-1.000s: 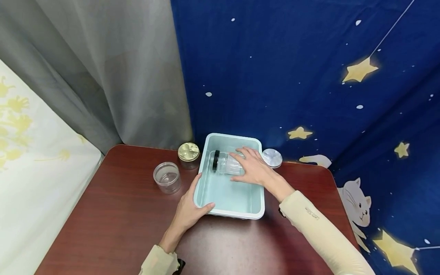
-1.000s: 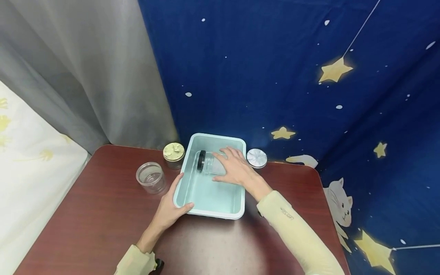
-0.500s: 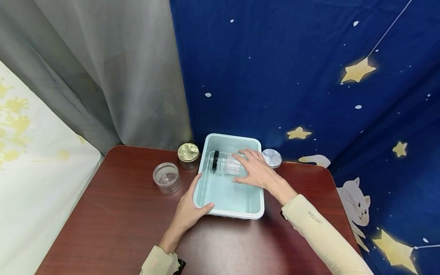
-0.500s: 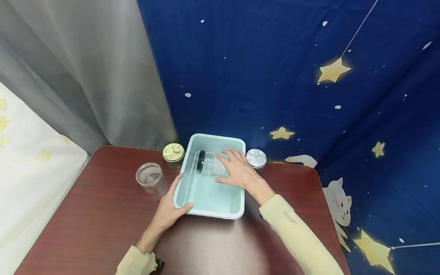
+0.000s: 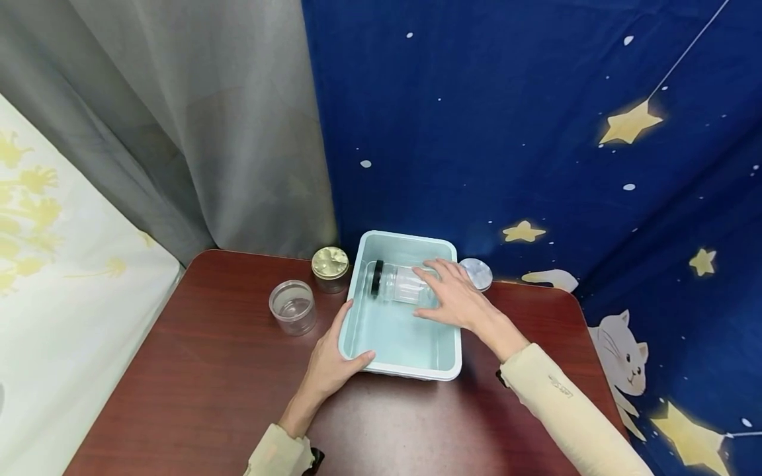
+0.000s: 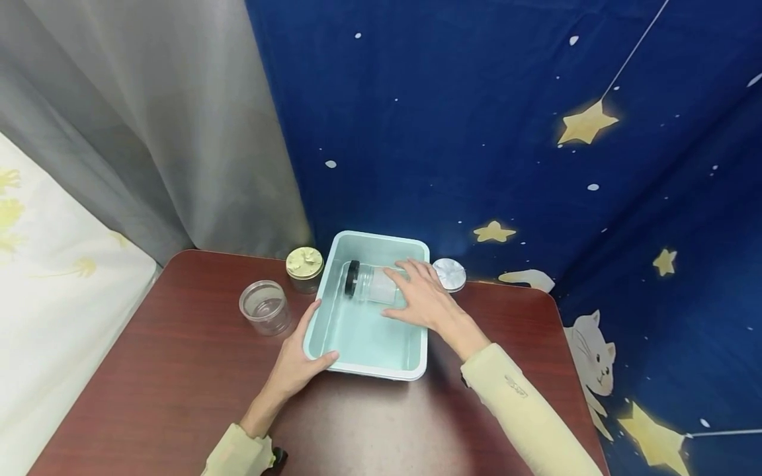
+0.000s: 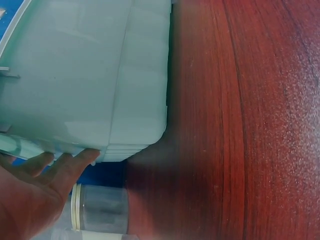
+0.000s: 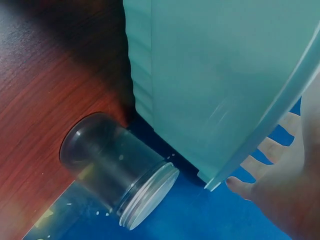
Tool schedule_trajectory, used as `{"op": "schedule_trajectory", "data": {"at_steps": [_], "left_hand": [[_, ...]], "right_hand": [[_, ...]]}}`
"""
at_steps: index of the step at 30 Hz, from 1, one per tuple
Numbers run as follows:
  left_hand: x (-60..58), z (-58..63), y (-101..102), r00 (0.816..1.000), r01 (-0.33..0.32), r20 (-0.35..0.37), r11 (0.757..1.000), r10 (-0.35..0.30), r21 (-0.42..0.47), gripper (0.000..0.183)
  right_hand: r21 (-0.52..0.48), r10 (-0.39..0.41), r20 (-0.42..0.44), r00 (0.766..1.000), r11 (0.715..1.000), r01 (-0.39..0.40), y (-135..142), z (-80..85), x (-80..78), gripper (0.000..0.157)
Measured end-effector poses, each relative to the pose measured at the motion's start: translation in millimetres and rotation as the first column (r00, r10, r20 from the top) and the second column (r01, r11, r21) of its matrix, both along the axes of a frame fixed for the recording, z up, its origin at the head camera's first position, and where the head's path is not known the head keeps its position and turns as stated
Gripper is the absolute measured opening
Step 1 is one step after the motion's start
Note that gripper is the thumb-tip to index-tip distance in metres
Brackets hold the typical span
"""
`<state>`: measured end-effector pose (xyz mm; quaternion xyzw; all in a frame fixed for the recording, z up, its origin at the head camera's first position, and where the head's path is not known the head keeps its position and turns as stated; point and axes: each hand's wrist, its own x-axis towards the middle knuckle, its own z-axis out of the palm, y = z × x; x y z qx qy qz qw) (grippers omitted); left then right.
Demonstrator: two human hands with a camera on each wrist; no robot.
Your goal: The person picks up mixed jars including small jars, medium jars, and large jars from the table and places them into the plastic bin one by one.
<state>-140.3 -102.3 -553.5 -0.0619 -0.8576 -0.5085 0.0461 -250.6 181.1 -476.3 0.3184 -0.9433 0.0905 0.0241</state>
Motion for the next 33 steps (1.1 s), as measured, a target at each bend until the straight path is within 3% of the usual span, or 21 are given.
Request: {"op": "schedule_trajectory", "data": {"at_steps": [18,26,33], "left_hand": [[0.9,-0.6,0.1,1.000,-0.007,0.003,1.000,0.007,-0.002,0.102],[-0.1,-0.6,0.6,1.000,0.000,-0.006,1.000,0.000,0.002,0.102],[0.1,-0.1,0.8,1.000,0.001,-0.006,1.000,-0.001,0.016,0.102]], "right_hand": [[-0.047,-0.014,-0.017,1.000,0.999,0.013,13.6,-2.0,1.1,0.085],[-0.051,-0.061,-0.009,0.998,0.997,0.060,24.3,-0.1,2.8,0.084],[-0.072,-0.062,-0.063,0.996,0.996,0.057,36.5,0.4,4.1,0.084]]}}
